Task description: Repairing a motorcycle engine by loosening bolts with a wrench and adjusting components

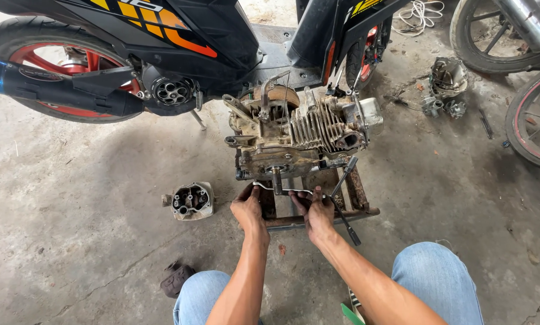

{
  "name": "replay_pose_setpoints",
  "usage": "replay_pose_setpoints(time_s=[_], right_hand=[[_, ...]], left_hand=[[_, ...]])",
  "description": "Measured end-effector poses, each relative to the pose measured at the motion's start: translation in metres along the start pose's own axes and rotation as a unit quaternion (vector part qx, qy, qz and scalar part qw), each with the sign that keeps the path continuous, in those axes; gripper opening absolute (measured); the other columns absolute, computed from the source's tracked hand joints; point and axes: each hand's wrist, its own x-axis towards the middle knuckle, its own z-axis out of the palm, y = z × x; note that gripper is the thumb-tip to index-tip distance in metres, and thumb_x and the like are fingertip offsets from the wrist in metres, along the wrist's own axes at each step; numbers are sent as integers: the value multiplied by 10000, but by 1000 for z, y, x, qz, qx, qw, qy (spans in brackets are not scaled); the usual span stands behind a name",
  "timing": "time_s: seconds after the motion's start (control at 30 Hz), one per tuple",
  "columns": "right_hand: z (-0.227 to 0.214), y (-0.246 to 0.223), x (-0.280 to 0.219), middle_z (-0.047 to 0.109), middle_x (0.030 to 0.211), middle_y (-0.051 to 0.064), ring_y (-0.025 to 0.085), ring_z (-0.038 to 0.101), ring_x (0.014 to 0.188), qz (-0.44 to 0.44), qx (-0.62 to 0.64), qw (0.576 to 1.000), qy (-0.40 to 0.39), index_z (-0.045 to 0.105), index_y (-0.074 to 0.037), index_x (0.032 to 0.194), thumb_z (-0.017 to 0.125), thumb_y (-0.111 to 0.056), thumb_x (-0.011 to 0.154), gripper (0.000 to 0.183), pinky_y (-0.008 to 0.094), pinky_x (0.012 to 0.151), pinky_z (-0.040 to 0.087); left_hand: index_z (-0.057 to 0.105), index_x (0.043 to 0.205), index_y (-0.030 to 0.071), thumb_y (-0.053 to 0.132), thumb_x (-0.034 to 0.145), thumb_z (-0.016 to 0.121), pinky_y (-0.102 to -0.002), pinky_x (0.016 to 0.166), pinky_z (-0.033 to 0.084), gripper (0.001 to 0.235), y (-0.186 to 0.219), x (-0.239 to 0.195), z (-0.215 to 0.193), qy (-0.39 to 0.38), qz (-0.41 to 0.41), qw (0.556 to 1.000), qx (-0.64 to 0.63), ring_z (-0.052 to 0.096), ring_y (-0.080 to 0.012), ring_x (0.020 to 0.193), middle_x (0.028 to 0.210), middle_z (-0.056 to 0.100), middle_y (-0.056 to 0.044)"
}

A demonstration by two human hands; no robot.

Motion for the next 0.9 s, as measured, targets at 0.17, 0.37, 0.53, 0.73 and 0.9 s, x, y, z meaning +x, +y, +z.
replay_pose_setpoints(time_s=[0.17, 0.37, 0.53, 0.73, 0.9], right_hand=[[4, -8, -4, 656, 810, 272, 504, 729, 872, -2, -31, 1000, 0, 439, 76, 1083, 501, -236, 1077, 318, 557, 847, 653], [-8, 2, 15, 641, 813, 259, 501, 728, 866, -4, -34, 999, -14, 433, 63, 1079, 504, -229, 1076, 300, 547, 846, 649], [45, -42, -39, 650, 836, 270, 475, 738, 872, -56, -91, 994, -33, 452, 37, 1124, 508, -225, 1074, 273, 523, 833, 655], [52, -55, -66, 698, 903, 286, 396, 766, 865, -135, -247, 952, -121, 486, 32, 1135, 482, -203, 1074, 243, 430, 763, 670], [54, -52, -81, 760, 903, 246, 259, 792, 732, -244, -408, 852, -218, 617, -10, 1081, 615, -238, 1014, 237, 352, 672, 695]], left_hand=[[776, 1080, 10, 182, 853, 793, -480, 831, 535, 285, 1, -1, 1, 15, 4, 1000, -7, 735, -397, 952, 953, 754, -248], [801, 1031, 114, 260, 819, 849, -429, 829, 493, 262, -13, 14, 6, 34, -16, 999, 16, 759, -342, 864, 868, 779, -153], [787, 1034, 50, 190, 793, 863, -416, 729, 561, 288, -23, 27, 8, 21, -13, 999, -42, 759, -337, 823, 850, 759, -219], [784, 1049, 55, 211, 813, 858, -448, 717, 559, 292, -27, 29, 8, 8, -41, 995, -90, 735, -292, 720, 813, 748, -199], [797, 1005, 108, 245, 812, 839, -382, 748, 521, 239, -31, 36, 6, 5, -47, 996, -76, 725, -239, 744, 798, 753, -162]])
